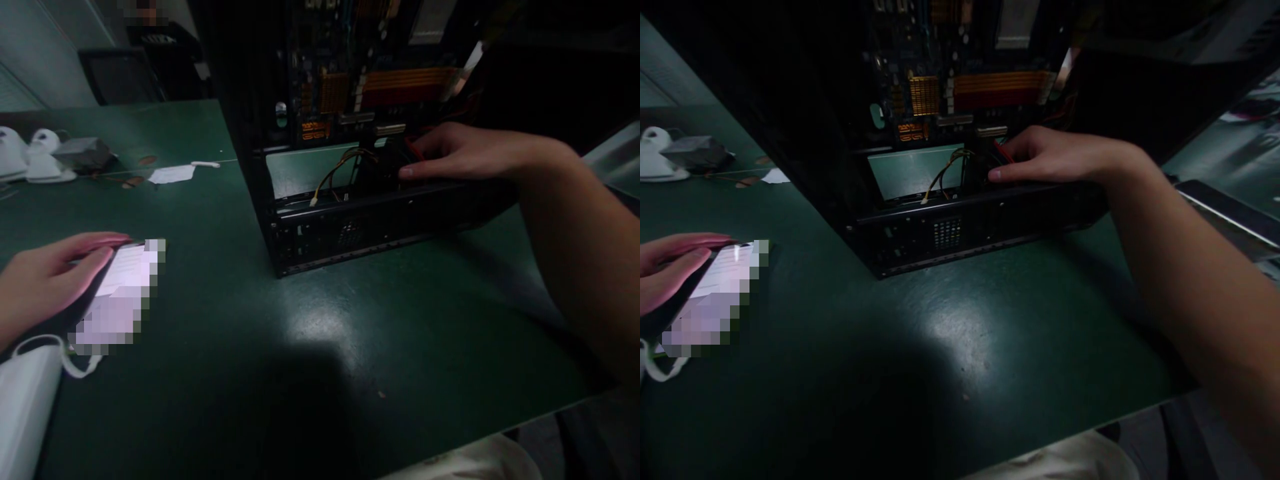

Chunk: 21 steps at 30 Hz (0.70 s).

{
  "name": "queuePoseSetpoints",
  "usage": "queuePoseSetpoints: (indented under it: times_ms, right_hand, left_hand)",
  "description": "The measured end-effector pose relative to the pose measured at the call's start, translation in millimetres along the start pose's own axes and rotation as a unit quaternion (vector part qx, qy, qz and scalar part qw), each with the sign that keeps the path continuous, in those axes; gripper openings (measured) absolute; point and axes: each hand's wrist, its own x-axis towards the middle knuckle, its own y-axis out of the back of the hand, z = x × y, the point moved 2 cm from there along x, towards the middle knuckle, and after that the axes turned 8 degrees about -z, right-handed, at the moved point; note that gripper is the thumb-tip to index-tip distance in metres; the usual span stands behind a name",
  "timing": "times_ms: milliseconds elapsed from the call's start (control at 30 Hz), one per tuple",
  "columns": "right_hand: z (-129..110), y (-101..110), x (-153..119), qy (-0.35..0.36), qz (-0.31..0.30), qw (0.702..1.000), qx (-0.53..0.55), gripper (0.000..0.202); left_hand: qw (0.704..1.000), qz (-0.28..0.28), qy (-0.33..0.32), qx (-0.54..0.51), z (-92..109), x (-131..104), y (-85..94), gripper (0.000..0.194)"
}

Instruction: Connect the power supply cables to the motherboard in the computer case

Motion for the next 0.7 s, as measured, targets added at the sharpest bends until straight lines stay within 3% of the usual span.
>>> queuePoseSetpoints:
  times_ms: [133, 267, 433, 700]
  right_hand:
    - [-1, -1, -1, -0.014, 0.005, 1.000, -0.001, 0.078]
    - [0, -1, -1, -0.020, 0.009, 1.000, 0.001, 0.081]
    - [3, 0, 0, -0.025, 0.019, 0.999, -0.021, 0.082]
    - [0, -1, -1, -0.017, 0.019, 1.000, -0.001, 0.080]
  left_hand:
    - [0.998, -0.029, 0.030, -0.048, 15, -5, 8.9, 0.061]
    - [0.997, -0.048, 0.034, -0.040, 12, -5, 9.6, 0.067]
    - [0.997, -0.050, 0.040, -0.038, 11, -3, 9.6, 0.068]
    - [0.997, -0.053, 0.044, -0.043, 32, -9, 14.8, 0.071]
